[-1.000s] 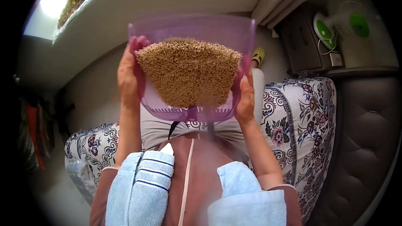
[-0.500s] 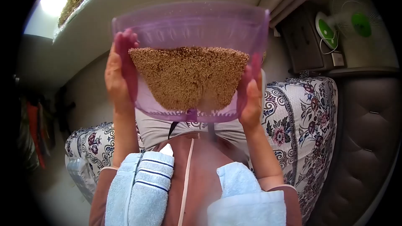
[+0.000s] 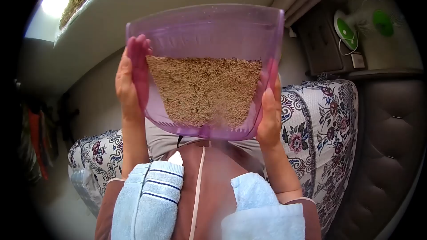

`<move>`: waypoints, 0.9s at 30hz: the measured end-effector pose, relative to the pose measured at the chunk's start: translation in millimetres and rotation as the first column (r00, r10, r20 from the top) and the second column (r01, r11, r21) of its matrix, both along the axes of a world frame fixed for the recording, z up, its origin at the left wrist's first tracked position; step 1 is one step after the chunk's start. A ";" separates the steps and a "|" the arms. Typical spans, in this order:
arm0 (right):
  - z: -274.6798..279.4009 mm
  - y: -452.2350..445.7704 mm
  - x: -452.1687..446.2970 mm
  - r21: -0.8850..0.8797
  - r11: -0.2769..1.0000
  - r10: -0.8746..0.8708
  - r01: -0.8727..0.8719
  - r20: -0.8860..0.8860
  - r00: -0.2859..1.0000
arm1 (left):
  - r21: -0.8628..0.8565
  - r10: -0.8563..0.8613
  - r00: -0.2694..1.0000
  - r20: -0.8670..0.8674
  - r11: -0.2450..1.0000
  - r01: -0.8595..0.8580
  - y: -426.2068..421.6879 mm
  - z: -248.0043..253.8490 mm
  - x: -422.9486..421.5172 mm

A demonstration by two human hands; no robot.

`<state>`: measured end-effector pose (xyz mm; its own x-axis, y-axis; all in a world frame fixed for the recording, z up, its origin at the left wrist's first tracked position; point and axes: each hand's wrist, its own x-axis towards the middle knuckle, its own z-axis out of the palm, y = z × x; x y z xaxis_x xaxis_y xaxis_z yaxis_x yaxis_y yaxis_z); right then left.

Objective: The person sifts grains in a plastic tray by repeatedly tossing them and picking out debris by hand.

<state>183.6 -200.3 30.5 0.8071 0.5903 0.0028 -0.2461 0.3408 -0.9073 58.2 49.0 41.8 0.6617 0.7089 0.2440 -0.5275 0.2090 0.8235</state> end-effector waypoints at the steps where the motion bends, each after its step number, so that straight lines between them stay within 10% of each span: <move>1: -8.9 2.4 0.2 0.038 0.999 -0.019 0.018 0.013 1.000 | 0.005 0.001 1.000 0.003 1.000 -0.001 0.6 2.3 1.1; 11: -56.0 3.2 22.3 -0.070 0.976 0.185 -0.206 -0.231 0.955 | -0.133 -0.028 0.942 -0.333 0.991 -0.018 -7.9 -64.0 -15.2; 19: -35.4 35.6 48.8 -0.172 0.978 0.129 -0.118 0.057 0.990 | -0.068 0.087 0.954 -0.287 0.991 -0.111 -0.2 -45.1 -3.1; 27: 0.7 51.7 65.1 -0.142 0.981 0.125 -0.132 -0.058 0.990 | -0.198 0.038 0.974 -0.221 0.977 -0.084 1.7 -22.1 -3.2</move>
<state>248.7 -148.6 31.2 0.7215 0.6805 -0.1280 -0.3243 0.1688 -0.9308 55.0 50.7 19.6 0.6365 0.7694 -0.0542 -0.3597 0.3582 0.8615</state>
